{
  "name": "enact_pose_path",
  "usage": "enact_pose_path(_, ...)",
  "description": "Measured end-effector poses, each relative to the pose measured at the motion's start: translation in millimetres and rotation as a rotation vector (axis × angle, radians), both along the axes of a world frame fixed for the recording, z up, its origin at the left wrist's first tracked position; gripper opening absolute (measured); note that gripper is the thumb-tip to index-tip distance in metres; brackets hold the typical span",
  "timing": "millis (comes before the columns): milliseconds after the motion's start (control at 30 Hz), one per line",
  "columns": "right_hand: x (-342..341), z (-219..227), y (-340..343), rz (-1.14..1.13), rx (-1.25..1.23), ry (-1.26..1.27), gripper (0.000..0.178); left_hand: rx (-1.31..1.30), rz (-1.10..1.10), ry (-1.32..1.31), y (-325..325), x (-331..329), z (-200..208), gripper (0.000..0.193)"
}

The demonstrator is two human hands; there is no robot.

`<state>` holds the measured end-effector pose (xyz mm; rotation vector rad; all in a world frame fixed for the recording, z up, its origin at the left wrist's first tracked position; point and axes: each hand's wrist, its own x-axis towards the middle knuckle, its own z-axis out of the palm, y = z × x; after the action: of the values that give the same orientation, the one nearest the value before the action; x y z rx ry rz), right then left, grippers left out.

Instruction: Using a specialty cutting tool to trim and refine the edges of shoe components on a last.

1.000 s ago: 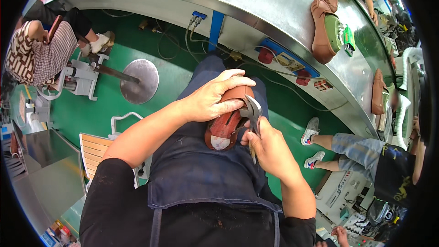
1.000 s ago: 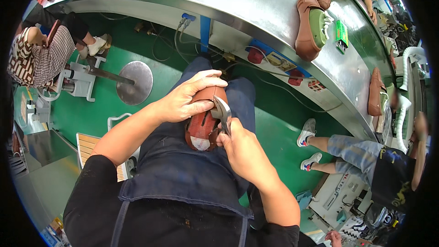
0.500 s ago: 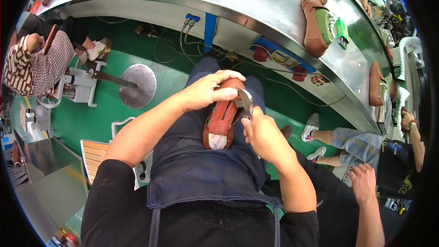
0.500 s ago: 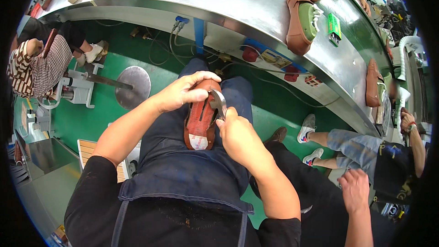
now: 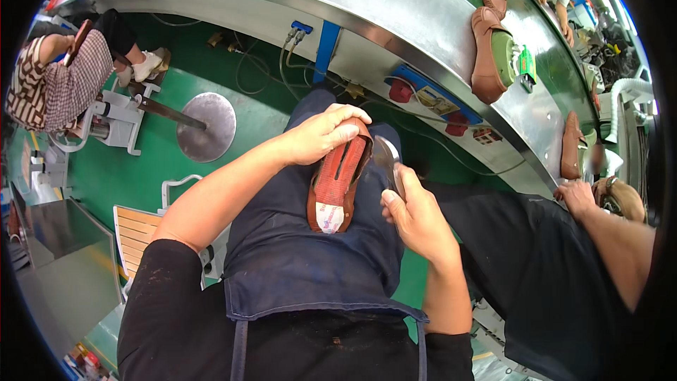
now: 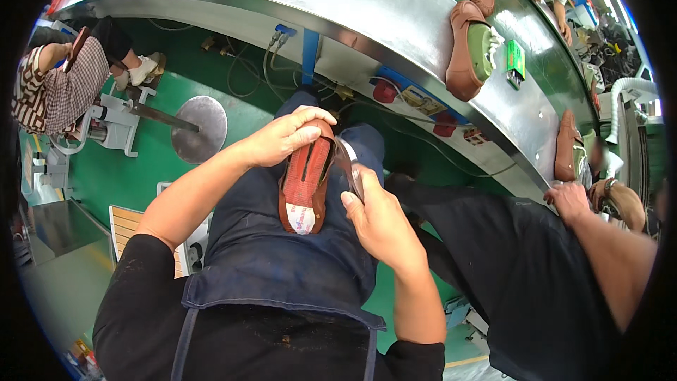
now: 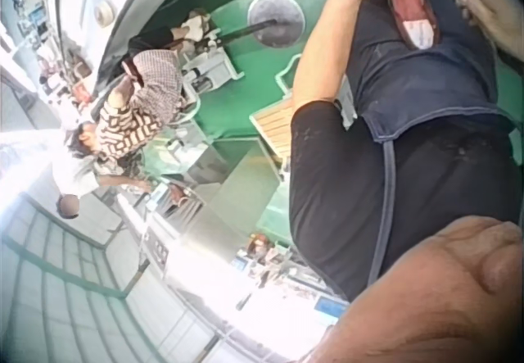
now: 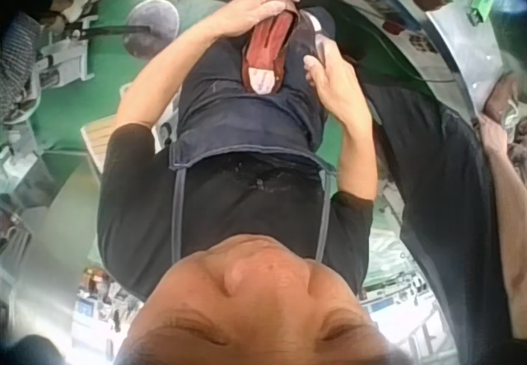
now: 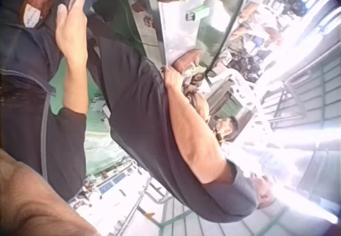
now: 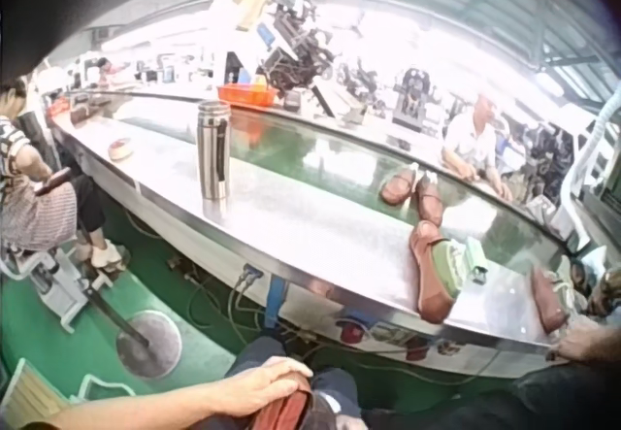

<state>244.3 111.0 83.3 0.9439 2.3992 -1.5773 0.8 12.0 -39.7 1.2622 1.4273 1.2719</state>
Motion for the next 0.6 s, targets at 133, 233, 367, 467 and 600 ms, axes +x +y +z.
enact_pose_path(133, -9, -25, -9, 0.002, 0.400, 0.368, 0.056, 0.024, -0.067, -0.031, 1, -2, 4, 0.043)
enact_pose_path(233, -21, -57, -9, 0.049, 0.621, 0.443, 0.061, 0.019, -0.102, -0.039, 2, -2, 4, 0.045)
enact_pose_path(367, -31, -70, -6, 0.087, 0.736, 0.400, 0.063, 0.050, -0.099, 0.004, 1, -5, -3, 0.048)
enact_pose_path(467, -29, -65, -14, -0.020, 0.688, 0.636, 0.058, 0.074, -0.106, -0.002, -3, -4, 1, 0.050)
enact_pose_path(600, -31, -74, -8, 0.106, 0.811, 0.299, 0.061, 0.002, -0.118, -0.009, 1, -2, 3, 0.050)
